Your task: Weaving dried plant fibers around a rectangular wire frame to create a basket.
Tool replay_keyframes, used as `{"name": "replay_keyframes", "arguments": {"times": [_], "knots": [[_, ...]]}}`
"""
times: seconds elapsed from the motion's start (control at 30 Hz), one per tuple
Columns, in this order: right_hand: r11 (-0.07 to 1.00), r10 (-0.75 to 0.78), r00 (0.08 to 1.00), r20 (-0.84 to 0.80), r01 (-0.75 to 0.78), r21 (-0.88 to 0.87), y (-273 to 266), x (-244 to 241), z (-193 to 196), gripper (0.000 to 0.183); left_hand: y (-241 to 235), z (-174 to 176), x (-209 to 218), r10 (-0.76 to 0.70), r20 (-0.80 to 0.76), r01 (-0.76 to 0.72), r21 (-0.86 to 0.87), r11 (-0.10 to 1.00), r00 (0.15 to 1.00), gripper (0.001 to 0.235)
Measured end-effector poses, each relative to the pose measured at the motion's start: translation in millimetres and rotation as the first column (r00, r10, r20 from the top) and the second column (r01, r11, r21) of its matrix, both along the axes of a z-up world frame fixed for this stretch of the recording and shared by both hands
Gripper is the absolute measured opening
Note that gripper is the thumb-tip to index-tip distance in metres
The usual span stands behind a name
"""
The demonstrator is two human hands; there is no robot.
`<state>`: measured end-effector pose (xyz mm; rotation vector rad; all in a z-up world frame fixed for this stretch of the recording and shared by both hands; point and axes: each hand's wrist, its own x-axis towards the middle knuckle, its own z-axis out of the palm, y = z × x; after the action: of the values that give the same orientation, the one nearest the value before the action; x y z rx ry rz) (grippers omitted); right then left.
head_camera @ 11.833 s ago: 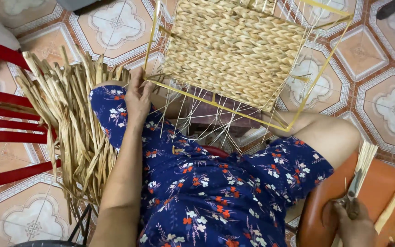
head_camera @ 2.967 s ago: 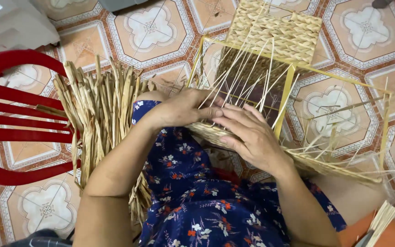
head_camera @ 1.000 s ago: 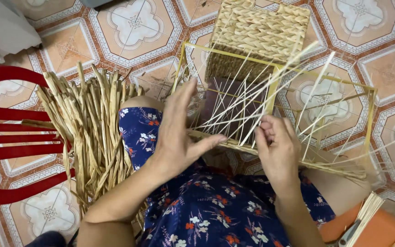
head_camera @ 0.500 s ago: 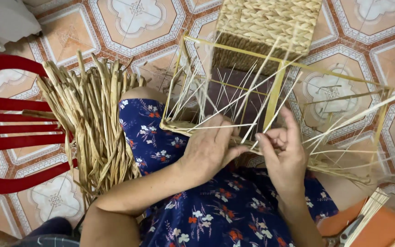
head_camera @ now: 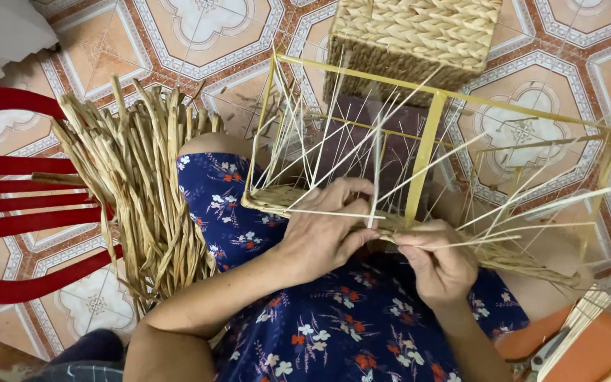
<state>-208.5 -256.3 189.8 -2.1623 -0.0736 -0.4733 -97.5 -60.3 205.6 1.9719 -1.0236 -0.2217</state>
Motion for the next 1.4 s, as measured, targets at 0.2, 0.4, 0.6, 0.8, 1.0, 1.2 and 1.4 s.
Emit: {"name": "replay_keyframes", "arguments": {"times": [0.2,0.4,0.6,0.8,1.0,1.2,1.4], "knots": [[0.951,0.000,0.998,0.056,-0.017,0.308,-8.2,-6.2,-10.3,0.009,1.5,-4.8,0.5,0.081,0.036,-0.080,-0.019,0.997,0.996,0.023],[0.865,0.033,0.968,0.250,-0.153,0.478,-16.1,-9.2,-24.5,0.022,-0.7,-7.1,2.9,0.038,0.057,-0.038,-0.007,0.999,0.998,0.023],[0.788,0.019,0.964,0.265,-0.178,0.590,-29.7,-13.4,-42.2,0.020,-1.3,-12.8,0.6,0.059,0.055,-0.060,0.009,0.998,0.997,0.029],[0.737,0.092,0.938,0.335,-0.290,0.611,-27.0,-13.3,-30.5,0.017,-1.1,-12.1,-0.5,0.052,0.038,-0.053,0.023,0.998,0.998,0.029],[0.866,-0.088,0.992,-0.091,0.122,0.485,-28.7,36.9,9.6,0.019,-2.1,-8.7,5.9,0.035,0.001,-0.035,0.043,0.998,0.999,0.032],[0.908,-0.203,0.894,-0.401,0.324,0.264,-26.3,94.6,9.9,0.066,2.1,-7.9,10.2,-0.019,-0.031,0.018,-0.033,0.999,0.999,0.021],[0.968,-0.250,0.929,-0.271,0.244,-0.057,-20.4,99.7,7.5,0.064,-4.0,-4.7,11.7,-0.001,-0.033,0.000,-0.022,1.000,0.999,0.017]]}}
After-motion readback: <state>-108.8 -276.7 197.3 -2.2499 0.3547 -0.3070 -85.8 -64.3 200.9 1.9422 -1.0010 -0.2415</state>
